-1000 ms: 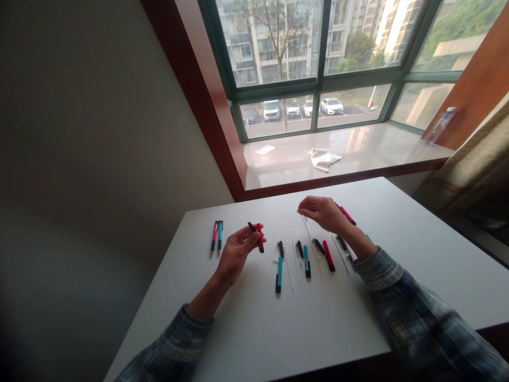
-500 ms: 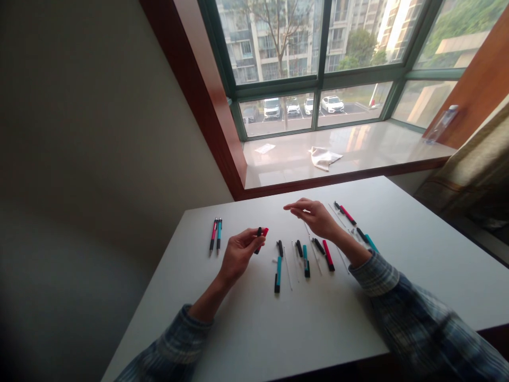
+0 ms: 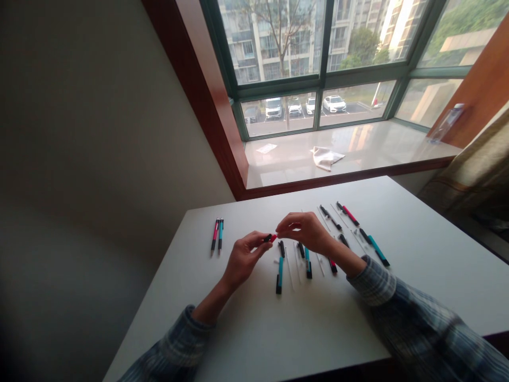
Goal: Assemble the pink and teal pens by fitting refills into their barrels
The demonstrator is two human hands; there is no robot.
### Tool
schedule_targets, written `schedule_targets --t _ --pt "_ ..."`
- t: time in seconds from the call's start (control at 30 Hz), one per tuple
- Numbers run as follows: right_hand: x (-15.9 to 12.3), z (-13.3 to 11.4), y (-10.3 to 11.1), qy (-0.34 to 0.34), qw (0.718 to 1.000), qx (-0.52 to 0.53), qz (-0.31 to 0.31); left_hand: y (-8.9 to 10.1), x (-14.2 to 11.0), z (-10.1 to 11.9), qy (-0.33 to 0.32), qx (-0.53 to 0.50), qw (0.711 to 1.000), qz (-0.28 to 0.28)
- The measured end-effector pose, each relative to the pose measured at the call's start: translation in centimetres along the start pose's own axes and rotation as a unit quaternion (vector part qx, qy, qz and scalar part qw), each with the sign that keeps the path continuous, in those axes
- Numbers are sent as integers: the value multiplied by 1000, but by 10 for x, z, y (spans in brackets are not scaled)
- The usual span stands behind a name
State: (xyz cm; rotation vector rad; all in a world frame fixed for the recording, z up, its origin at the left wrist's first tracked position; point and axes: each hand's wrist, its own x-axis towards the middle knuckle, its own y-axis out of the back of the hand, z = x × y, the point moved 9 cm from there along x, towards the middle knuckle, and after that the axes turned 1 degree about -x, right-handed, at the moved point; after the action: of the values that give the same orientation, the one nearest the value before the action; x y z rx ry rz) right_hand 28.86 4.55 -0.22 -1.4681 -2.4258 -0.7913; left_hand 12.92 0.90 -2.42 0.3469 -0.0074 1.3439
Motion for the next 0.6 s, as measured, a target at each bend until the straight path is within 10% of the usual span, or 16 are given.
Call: schedule_targets --t 0.6 --pt "0 -16 -4 38 990 -124 -53 -2 -1 4 -18 27 999 -8"
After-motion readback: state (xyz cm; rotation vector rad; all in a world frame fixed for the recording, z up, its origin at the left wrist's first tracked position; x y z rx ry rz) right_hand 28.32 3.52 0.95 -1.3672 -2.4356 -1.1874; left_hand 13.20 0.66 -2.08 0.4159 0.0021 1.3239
